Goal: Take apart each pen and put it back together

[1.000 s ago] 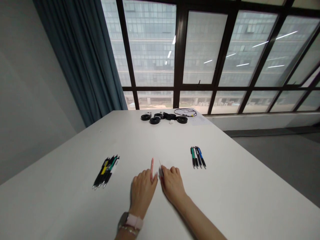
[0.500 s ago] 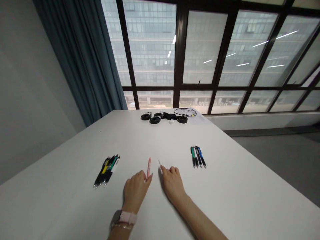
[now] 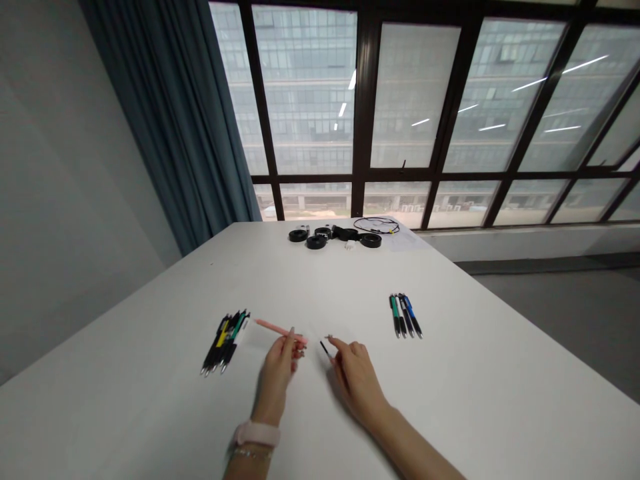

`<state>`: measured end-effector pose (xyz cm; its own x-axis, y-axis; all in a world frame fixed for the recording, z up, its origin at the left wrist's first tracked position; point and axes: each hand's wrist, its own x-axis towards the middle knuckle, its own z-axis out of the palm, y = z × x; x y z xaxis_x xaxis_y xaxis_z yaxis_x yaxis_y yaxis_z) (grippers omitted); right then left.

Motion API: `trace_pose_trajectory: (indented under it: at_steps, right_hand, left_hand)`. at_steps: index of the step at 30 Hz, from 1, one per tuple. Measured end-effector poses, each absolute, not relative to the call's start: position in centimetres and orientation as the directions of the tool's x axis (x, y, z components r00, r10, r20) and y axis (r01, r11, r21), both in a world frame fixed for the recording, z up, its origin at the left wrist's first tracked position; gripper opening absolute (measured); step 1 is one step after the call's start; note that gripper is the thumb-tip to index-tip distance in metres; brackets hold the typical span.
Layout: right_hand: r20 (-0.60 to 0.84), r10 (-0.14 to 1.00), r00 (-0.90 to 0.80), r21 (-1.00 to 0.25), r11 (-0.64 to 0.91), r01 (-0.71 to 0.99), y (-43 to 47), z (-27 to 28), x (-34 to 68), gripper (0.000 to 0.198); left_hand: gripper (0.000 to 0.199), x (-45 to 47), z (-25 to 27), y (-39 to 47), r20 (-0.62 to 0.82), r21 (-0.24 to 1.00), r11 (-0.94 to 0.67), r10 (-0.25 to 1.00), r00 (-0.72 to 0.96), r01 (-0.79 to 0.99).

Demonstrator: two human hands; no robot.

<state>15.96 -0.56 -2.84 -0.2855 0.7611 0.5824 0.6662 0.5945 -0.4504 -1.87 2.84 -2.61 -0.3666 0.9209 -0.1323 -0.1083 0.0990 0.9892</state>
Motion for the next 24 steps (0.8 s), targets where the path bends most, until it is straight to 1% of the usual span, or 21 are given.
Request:
trace_pose_trajectory:
  at_steps: [2,4,7,13,17,20,24]
  right_hand:
    - [0.599,0.743,-0.298,-0.474,0.629,0.616,-1.1,-2.8,15.9,0.041]
    - [0.612,0.727,-0.312,-0.480,0.655,0.584,-1.4,-2.8,15.8,0.041]
    - [0.613,0.716,-0.332,-0.477,0.671,0.568,-1.6,-2.7,15.7,0.040]
    - [0.572,0.728,-0.378,-0.473,0.669,0.573,-1.6,-2.5,15.8,0.039]
    - [0.563,0.718,-0.410,-0.458,0.683,0.569,-1.7,-2.6,15.7,0.039]
    - [0.561,0.714,-0.419,-0.456,0.689,0.563,-1.8,-2.4,15.7,0.039]
    - [0.554,0.737,-0.386,-0.515,0.669,0.536,-1.8,-2.2,15.9,0.039]
  left_hand:
    - [0.074,-1.9,-2.7,2.7,-0.189,0.971,0.114,0.904,-0.384,-0.209]
    - [0.070,-1.9,-2.7,2.5,-0.214,0.952,0.106,0.900,-0.380,-0.286]
    - [0.063,-1.8,-2.4,2.2,-0.224,0.930,0.085,0.902,-0.368,-0.359]
    - [0.054,-1.6,-1.8,2.2,-0.283,0.871,0.070,0.881,-0.380,-0.486]
    - [0.048,-1.8,-1.8,2.2,-0.300,0.855,0.065,0.871,-0.388,-0.514]
    - [0.050,-1.9,-1.9,2.2,-0.286,0.857,0.056,0.878,-0.383,-0.512]
    - [0.055,-1.9,-2.0,2.2,-0.227,0.897,0.040,0.896,-0.382,-0.440]
